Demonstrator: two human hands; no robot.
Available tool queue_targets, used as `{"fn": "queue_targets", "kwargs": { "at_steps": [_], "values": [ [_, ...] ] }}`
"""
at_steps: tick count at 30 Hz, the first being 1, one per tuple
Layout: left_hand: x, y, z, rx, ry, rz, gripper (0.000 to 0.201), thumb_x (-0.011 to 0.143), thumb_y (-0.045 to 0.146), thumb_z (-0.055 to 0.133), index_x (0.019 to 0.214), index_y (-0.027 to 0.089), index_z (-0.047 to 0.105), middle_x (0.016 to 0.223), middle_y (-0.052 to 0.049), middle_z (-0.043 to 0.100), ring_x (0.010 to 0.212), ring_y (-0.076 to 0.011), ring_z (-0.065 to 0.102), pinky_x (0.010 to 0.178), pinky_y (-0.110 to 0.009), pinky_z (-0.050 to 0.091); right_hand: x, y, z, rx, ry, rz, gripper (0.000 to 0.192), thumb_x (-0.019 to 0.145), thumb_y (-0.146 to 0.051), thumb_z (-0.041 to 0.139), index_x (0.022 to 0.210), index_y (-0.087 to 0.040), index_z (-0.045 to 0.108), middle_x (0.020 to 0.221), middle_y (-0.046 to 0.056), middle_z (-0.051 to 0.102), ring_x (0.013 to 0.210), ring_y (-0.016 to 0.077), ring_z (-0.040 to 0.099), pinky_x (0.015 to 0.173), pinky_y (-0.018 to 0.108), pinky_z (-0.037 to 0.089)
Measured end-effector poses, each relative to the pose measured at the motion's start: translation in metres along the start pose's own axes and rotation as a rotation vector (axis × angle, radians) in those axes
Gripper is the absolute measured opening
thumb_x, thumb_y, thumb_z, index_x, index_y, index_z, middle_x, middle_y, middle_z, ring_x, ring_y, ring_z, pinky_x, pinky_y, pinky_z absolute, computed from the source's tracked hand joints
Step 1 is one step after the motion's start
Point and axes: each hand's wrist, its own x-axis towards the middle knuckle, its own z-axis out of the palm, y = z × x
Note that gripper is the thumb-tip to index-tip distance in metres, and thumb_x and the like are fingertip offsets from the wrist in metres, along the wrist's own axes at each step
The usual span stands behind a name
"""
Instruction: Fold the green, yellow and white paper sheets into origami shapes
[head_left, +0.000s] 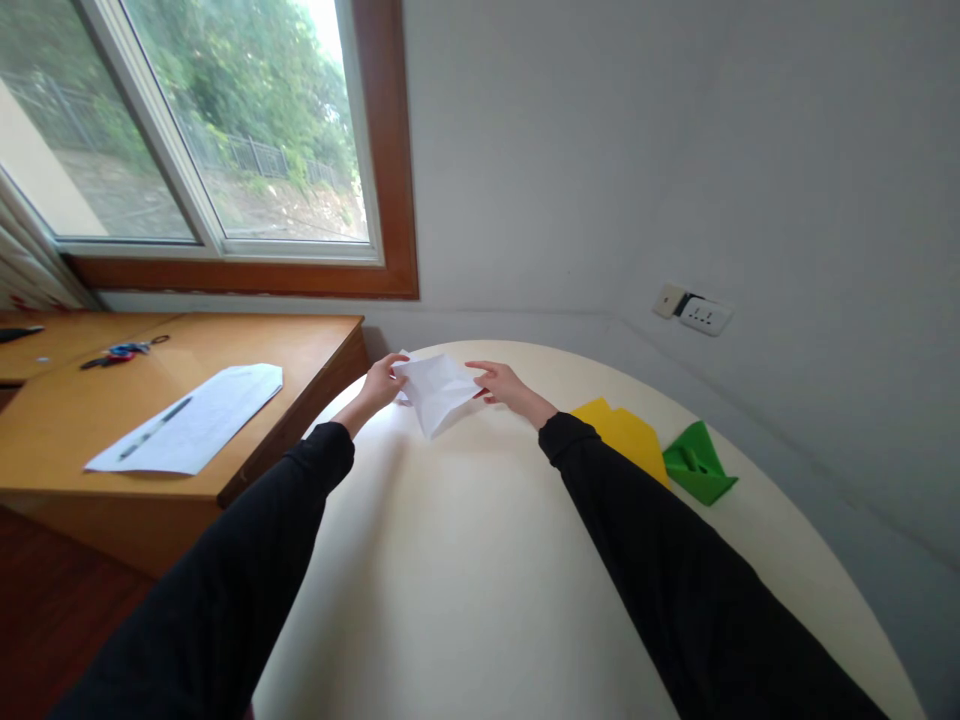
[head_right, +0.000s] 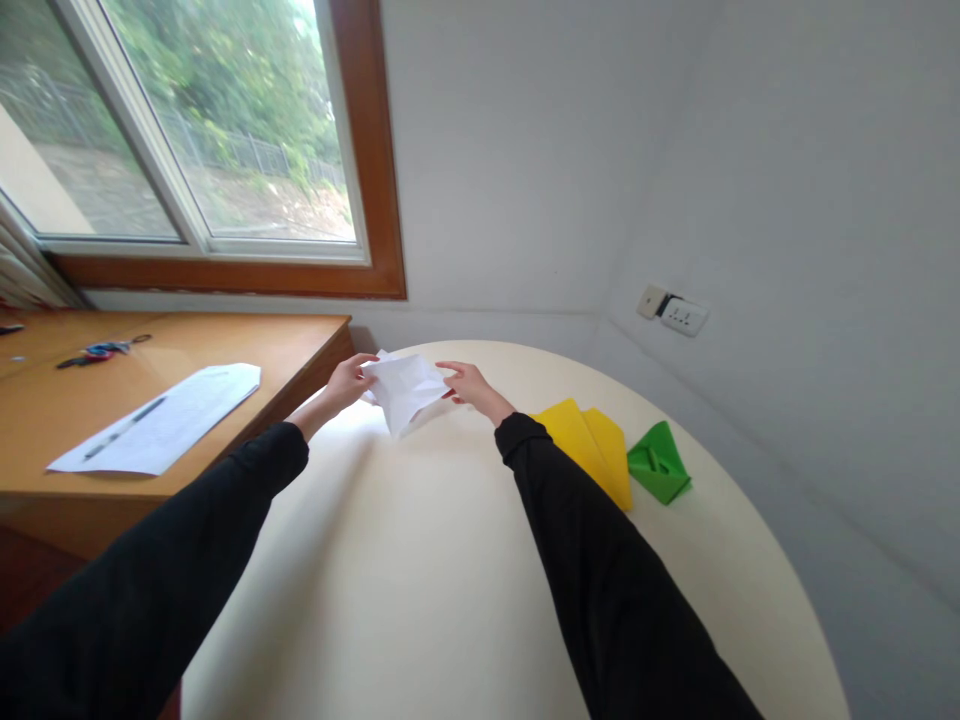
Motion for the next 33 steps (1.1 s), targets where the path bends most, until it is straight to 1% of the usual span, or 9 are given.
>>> {"fn": "queue_targets", "kwargs": {
  "at_steps": [3, 6, 11, 15, 19, 21, 24, 29, 33],
  "values": [
    [-0.022, 0.018, -0.004, -0.095, 0.009, 0.056, 0.032, 0.074, 0.012, 0.055, 0.105, 0.012, 0.064, 0.076, -0.003, 0.065, 0.065, -0.0144, 0.062, 0.062, -0.028, 0.054, -0.023, -0.002, -0.02, 0.013, 0.091, -0.015, 0.03, 0.085, -0.011, 0.045, 0.109, -0.019, 0.061, 0.081, 0.003, 0.064, 0.061, 0.0065, 0.06, 0.049, 0.014, 0.04],
    [-0.048, 0.036, -0.001, -0.179, -0.007, 0.1, 0.03, 0.073, 0.016, 0.052, 0.099, 0.011, 0.066, 0.076, -0.004, 0.066, 0.063, -0.0139, 0.062, 0.059, -0.027, 0.054, -0.057, -0.006, -0.044, 0.042, 0.098, -0.014, 0.027, 0.089, -0.021, 0.043, 0.11, -0.02, 0.059, 0.091, 0.005, 0.062, 0.071, 0.0091, 0.063, 0.052, 0.014, 0.044],
    [-0.087, 0.063, 0.012, -0.239, -0.051, 0.146, 0.025, 0.071, 0.022, 0.054, 0.089, 0.013, 0.068, 0.077, -0.005, 0.067, 0.064, -0.0157, 0.062, 0.06, -0.028, 0.053, -0.132, -0.009, -0.076, 0.067, 0.075, -0.012, 0.033, 0.089, -0.029, 0.044, 0.121, -0.025, 0.05, 0.098, 0.007, 0.058, 0.085, 0.0157, 0.063, 0.059, 0.021, 0.052],
    [-0.111, 0.077, 0.024, -0.253, -0.097, 0.176, 0.023, 0.069, 0.026, 0.056, 0.085, 0.014, 0.068, 0.075, -0.004, 0.068, 0.064, -0.0159, 0.062, 0.061, -0.028, 0.051, -0.195, 0.006, -0.084, -0.04, 0.053, 0.031, 0.039, 0.084, -0.031, 0.051, 0.122, -0.024, 0.047, 0.092, 0.006, 0.055, 0.086, 0.0182, 0.06, 0.053, 0.023, 0.053],
    [-0.135, 0.082, 0.035, -0.269, -0.146, 0.19, 0.025, 0.069, 0.031, 0.058, 0.085, 0.015, 0.067, 0.069, -0.003, 0.066, 0.058, -0.0148, 0.059, 0.055, -0.025, 0.047, -0.242, 0.026, -0.082, -0.02, 0.077, 0.097, 0.047, 0.082, -0.04, 0.052, 0.125, -0.026, 0.042, 0.087, 0.003, 0.055, 0.081, 0.0184, 0.062, 0.054, 0.026, 0.054],
    [-0.147, 0.082, 0.04, -0.297, -0.167, 0.194, 0.026, 0.069, 0.033, 0.059, 0.084, 0.015, 0.067, 0.069, -0.003, 0.066, 0.057, -0.014, 0.058, 0.052, -0.024, 0.045, -0.257, 0.033, -0.08, -0.015, 0.094, 0.124, 0.049, 0.08, -0.043, 0.052, 0.126, -0.027, 0.042, 0.087, 0.003, 0.053, 0.08, 0.0188, 0.063, 0.053, 0.027, 0.055],
    [-0.163, 0.081, 0.045, -0.309, -0.216, 0.175, 0.026, 0.069, 0.034, 0.059, 0.086, 0.015, 0.066, 0.052, 0.002, 0.055, 0.048, -0.0113, 0.051, 0.046, -0.022, 0.039, -0.27, 0.038, -0.078, -0.044, 0.112, 0.099, 0.052, 0.08, -0.046, 0.051, 0.127, -0.028, 0.04, 0.09, 0.004, 0.051, 0.082, 0.0197, 0.063, 0.052, 0.029, 0.056],
    [-0.181, 0.078, 0.052, -0.37, -0.26, 0.138, 0.022, 0.069, 0.033, 0.06, 0.083, 0.016, 0.064, 0.052, 0.003, 0.051, 0.049, -0.0105, 0.048, 0.047, -0.021, 0.038, -0.281, 0.038, -0.071, -0.16, 0.027, -0.011, 0.051, 0.083, -0.046, 0.048, 0.131, -0.029, 0.04, 0.104, 0.008, 0.052, 0.091, 0.0209, 0.061, 0.056, 0.029, 0.058],
    [-0.189, 0.076, 0.056, -0.396, -0.287, 0.127, 0.019, 0.069, 0.032, 0.06, 0.081, 0.017, 0.063, 0.048, 0.006, 0.042, 0.045, -0.0084, 0.04, 0.044, -0.02, 0.033, -0.282, 0.037, -0.065, -0.249, -0.011, -0.019, 0.047, 0.085, -0.042, 0.048, 0.131, -0.032, 0.042, 0.117, 0.009, 0.051, 0.098, 0.021, 0.059, 0.061, 0.028, 0.058]
  ]
}}
